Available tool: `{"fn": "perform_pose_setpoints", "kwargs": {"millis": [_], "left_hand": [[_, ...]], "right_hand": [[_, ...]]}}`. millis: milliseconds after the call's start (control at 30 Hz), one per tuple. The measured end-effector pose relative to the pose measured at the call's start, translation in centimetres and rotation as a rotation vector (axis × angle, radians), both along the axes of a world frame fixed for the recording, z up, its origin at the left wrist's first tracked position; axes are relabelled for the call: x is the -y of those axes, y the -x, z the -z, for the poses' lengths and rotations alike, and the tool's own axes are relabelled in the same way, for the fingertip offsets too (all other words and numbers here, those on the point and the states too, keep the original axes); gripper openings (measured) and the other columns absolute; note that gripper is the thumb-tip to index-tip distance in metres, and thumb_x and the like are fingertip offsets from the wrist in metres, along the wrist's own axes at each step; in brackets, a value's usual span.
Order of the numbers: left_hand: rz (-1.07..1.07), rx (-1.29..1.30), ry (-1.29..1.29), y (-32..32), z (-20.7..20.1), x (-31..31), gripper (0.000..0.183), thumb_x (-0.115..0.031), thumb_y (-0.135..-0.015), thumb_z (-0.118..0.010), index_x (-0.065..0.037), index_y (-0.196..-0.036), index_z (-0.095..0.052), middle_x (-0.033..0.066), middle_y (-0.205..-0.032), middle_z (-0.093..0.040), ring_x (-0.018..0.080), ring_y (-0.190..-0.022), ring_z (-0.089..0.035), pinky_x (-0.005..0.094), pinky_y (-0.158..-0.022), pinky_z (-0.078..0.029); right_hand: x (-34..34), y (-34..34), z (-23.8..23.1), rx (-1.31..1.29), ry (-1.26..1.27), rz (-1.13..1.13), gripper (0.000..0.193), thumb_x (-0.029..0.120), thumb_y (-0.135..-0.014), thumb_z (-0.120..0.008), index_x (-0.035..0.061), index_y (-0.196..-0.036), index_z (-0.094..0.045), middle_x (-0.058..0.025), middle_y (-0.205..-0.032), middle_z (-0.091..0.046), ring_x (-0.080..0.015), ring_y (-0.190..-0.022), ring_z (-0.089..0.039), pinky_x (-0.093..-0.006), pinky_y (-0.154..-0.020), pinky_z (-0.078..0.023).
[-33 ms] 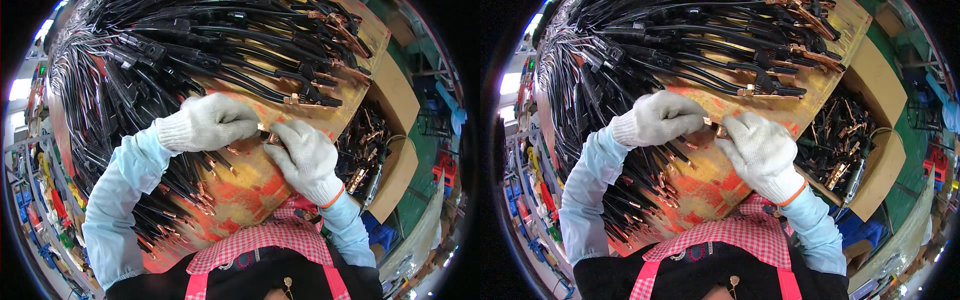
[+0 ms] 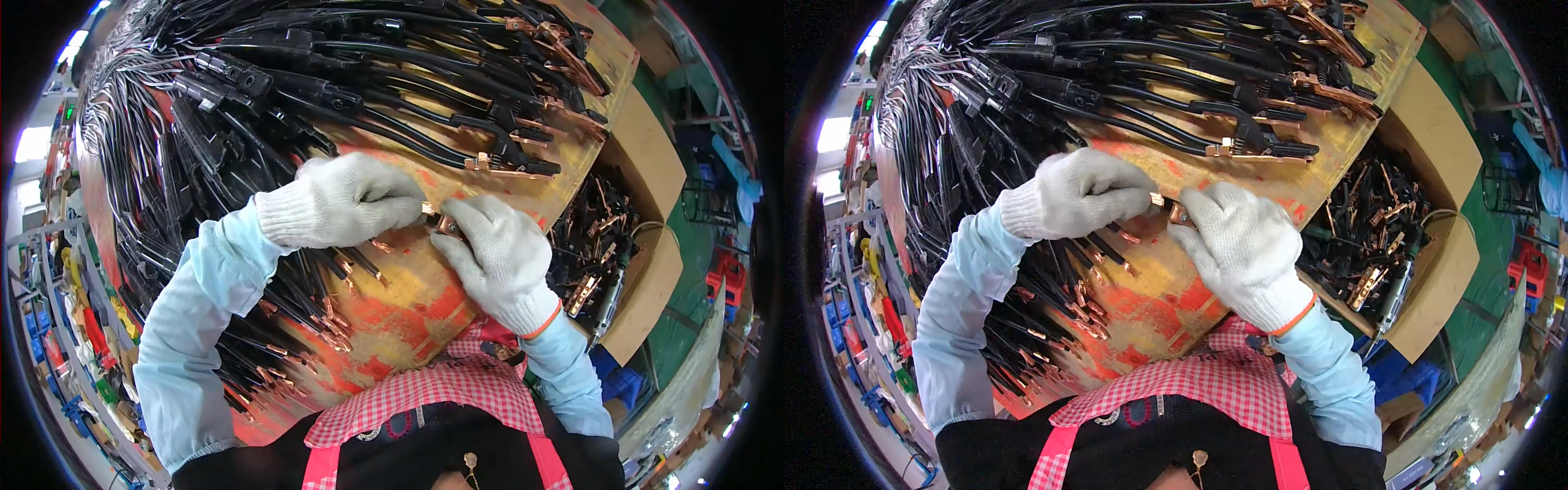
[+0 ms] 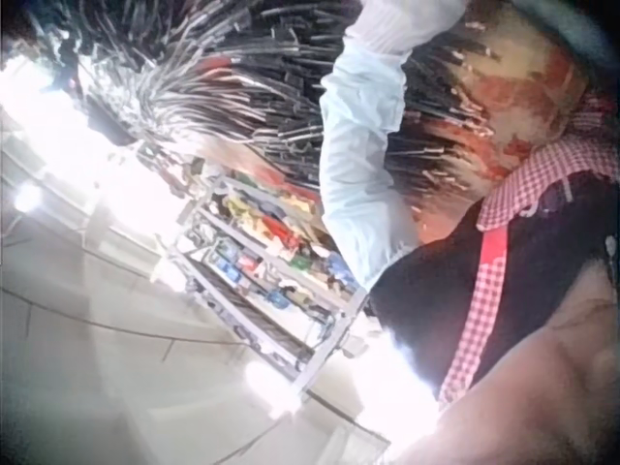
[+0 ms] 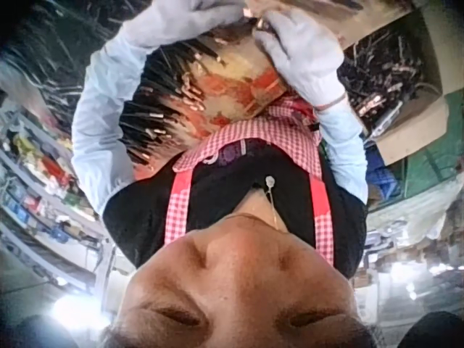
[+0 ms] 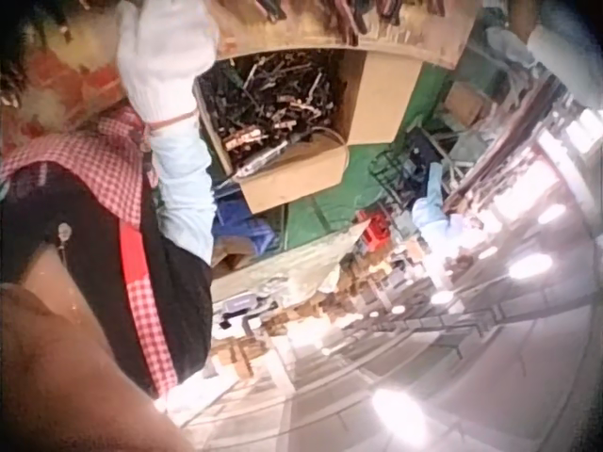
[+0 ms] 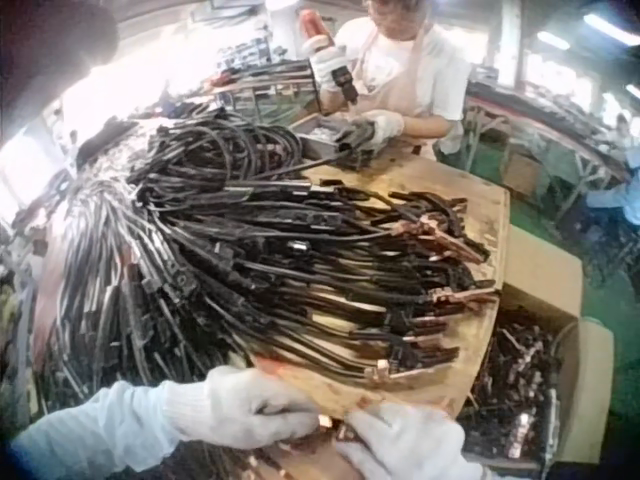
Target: Attaching copper connectors to the ends of power cables using a pneumatic screwdriver.
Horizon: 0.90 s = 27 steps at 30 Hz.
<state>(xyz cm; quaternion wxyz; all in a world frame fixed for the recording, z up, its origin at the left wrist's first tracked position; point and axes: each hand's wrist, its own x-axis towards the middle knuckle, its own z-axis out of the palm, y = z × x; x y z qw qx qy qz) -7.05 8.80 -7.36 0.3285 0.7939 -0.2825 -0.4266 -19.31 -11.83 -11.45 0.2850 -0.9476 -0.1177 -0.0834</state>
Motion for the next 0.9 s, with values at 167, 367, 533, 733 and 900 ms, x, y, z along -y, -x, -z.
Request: {"fn": "perform_pose_setpoints", "kwargs": {"millis": [167, 367, 533, 733, 900], "left_hand": [[0.089, 0.123, -0.03, 0.1, -0.4, 0.1, 0.026, -0.023, -0.097, -0.064, -0.003, -0.111, -0.072, 0.0077, -0.089, -0.075, 0.013, -0.08, -0.071, 0.027, -0.074, -0.056], [0.003, 0.046, -0.017, 0.2, 0.1, 0.2, 0.029, -0.028, -0.095, -0.067, -0.008, -0.115, -0.071, 0.008, -0.087, -0.075, 0.0163, -0.082, -0.073, 0.0295, -0.073, -0.057], [0.164, 0.526, -0.065, 1.7, 1.3, 0.9, 0.052, -0.05, -0.083, -0.072, -0.018, -0.123, -0.065, 0.0094, -0.086, -0.074, 0.032, -0.079, -0.072, 0.0449, -0.068, -0.056], [0.427, 0.704, -0.297, 1.9, 1.6, 1.5, 0.033, -0.046, -0.088, -0.065, -0.014, -0.092, -0.064, 0.0083, -0.072, -0.067, 0.0327, -0.071, -0.07, 0.0486, -0.057, -0.053], [0.435, 0.707, -0.279, 2.0, 1.8, 1.2, 0.035, -0.048, -0.09, -0.063, -0.013, -0.089, -0.064, 0.0088, -0.071, -0.067, 0.0331, -0.07, -0.069, 0.0488, -0.057, -0.052]], "right_hand": [[-0.5, -0.6, 0.6, 0.065, 0.026, 0.025, 0.03, 0.029, -0.08, -0.075, 0.013, -0.103, -0.066, -0.0061, -0.083, -0.059, -0.0285, -0.073, -0.063, -0.0402, -0.062, -0.051], [-0.3, -0.7, 1.1, 0.056, -0.132, 0.018, 0.03, 0.028, -0.078, -0.076, 0.0138, -0.104, -0.069, -0.006, -0.088, -0.064, -0.029, -0.074, -0.064, -0.0405, -0.064, -0.051], [0.8, -0.1, 2.1, 0.152, -0.184, 0.039, 0.033, 0.026, -0.076, -0.076, 0.0135, -0.106, -0.071, -0.0089, -0.098, -0.069, -0.0314, -0.085, -0.066, -0.041, -0.073, -0.052], [0.2, -0.2, 1.6, 0.15, -0.206, -0.024, 0.032, 0.022, -0.08, -0.072, 0.0101, -0.109, -0.071, -0.011, -0.102, -0.069, -0.0318, -0.092, -0.067, -0.0422, -0.083, -0.051], [1.3, 0.0, 2.5, 0.196, -0.187, -0.112, 0.043, 0.023, -0.075, -0.078, 0.0087, -0.115, -0.068, -0.0133, -0.106, -0.069, -0.0332, -0.096, -0.067, -0.0419, -0.084, -0.052]]}}
